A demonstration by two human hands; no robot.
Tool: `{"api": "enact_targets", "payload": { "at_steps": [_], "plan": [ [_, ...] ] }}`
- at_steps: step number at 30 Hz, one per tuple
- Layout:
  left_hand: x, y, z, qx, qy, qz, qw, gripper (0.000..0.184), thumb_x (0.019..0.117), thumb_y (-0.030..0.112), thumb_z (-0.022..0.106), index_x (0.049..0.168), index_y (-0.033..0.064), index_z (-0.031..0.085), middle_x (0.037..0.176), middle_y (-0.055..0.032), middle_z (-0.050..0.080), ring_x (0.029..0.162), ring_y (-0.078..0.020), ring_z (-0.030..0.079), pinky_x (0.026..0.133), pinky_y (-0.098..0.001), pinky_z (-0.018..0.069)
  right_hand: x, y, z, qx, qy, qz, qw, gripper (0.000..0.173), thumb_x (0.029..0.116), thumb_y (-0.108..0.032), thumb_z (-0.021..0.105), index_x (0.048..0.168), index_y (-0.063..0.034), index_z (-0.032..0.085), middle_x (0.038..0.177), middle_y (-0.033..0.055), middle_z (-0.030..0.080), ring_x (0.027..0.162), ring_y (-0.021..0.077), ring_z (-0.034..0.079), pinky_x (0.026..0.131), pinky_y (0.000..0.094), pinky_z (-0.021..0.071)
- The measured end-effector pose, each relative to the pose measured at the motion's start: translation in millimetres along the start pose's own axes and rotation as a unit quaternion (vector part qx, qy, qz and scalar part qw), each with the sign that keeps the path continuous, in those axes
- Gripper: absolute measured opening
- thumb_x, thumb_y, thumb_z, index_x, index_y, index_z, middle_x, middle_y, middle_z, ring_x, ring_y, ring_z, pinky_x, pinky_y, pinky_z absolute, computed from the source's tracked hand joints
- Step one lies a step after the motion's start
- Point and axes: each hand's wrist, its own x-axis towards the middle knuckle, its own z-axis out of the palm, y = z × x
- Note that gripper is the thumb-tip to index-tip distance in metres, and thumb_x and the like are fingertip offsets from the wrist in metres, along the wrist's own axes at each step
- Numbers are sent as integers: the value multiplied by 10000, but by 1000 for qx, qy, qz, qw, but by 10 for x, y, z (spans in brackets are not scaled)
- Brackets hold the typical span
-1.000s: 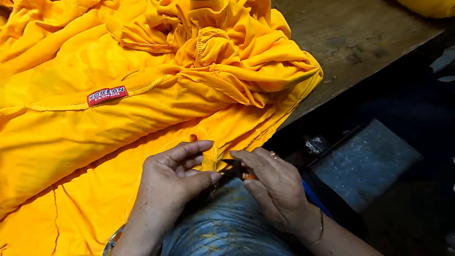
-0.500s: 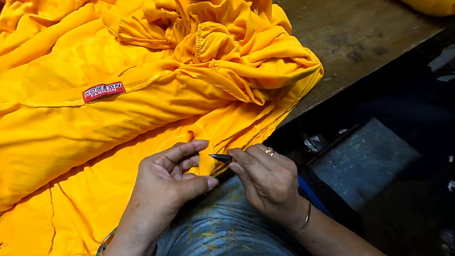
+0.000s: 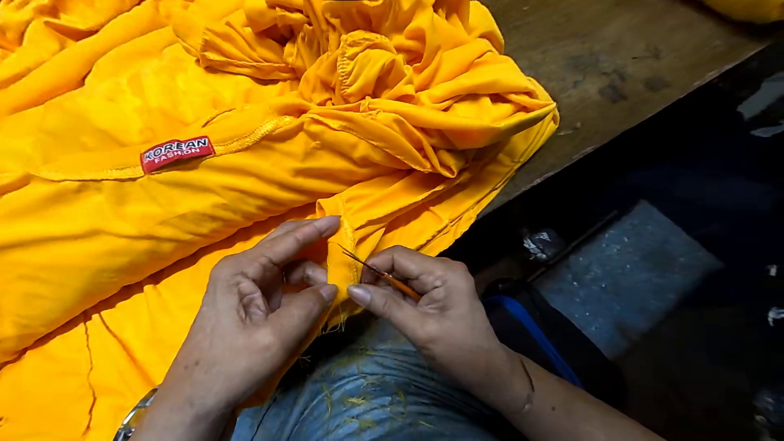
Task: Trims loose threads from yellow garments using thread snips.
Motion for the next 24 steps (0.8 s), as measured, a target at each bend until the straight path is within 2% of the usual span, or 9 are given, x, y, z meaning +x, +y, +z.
{"api": "enact_targets", "payload": {
  "at_steps": [3,6,8,9,11,14,18,21,24],
  "plan": [
    [-2,-24,33,-9,17,2,1000,576,805,65,776,1369,104,667,1285,-9,671,675,-120,670,544,-226,588,13,4,1,14,2,-23,1000,24,941,-39,690,922,-35,703,694,-12,611,552,37,537,472,151,455],
    [0,-43,46,7,12,12,1000,545,811,18,744,1342,126,687,1180,-5,715,676,-122,661,523,-227,562,-16,39,-2,-9,15,-87,996,27,895,6,699,919,-5,706,740,-7,644,610,20,581,524,142,506],
    [-1,-47,48,-7,-4,26,1000,394,849,-13,701,1221,113,739,1031,-28,725,599,-130,637,449,-233,540,-39,76,-7,-45,21,-150,987,44,861,28,699,902,13,705,785,16,665,684,33,619,594,157,541],
    [-6,-45,45,-7,-14,31,999,311,874,-19,683,1146,110,760,1017,-26,715,587,-125,632,441,-230,544,-48,88,-9,-68,22,-180,981,33,866,23,698,897,17,705,789,26,668,700,41,626,610,166,546],
    [-13,-46,49,0,-19,33,999,250,910,-35,639,1071,96,781,1051,-23,721,628,-130,658,488,-237,580,-60,104,-16,-132,21,-237,962,69,880,-11,662,905,7,724,751,25,643,678,56,600,588,183,508],
    [-15,-28,110,-14,-1,10,1000,215,925,-3,646,1083,79,767,1018,-45,728,690,-179,710,585,-294,646,-56,108,-28,-221,14,-290,931,124,920,-43,605,919,-12,725,684,21,578,611,87,545,531,218,436],
    [-1,-28,196,-2,58,-24,998,195,818,81,816,1008,124,807,981,-8,748,707,-149,696,583,-261,610,-36,113,-58,-270,11,-322,907,144,922,-50,608,939,0,742,666,30,566,598,113,530,520,242,412],
    [13,-12,211,-13,69,-33,997,282,768,1,837,1030,98,803,1022,-25,747,711,-162,708,600,-271,635,-63,124,-44,-287,-2,-334,898,152,939,-63,589,946,-15,733,665,22,549,588,121,508,509,257,383],
    [23,-6,207,-12,57,-37,998,336,754,-49,818,1053,102,798,1045,-18,744,712,-165,715,596,-281,644,-88,130,-20,-269,-12,-324,907,159,965,-93,577,945,-25,719,681,21,560,606,119,529,520,251,407]
  ]
}}
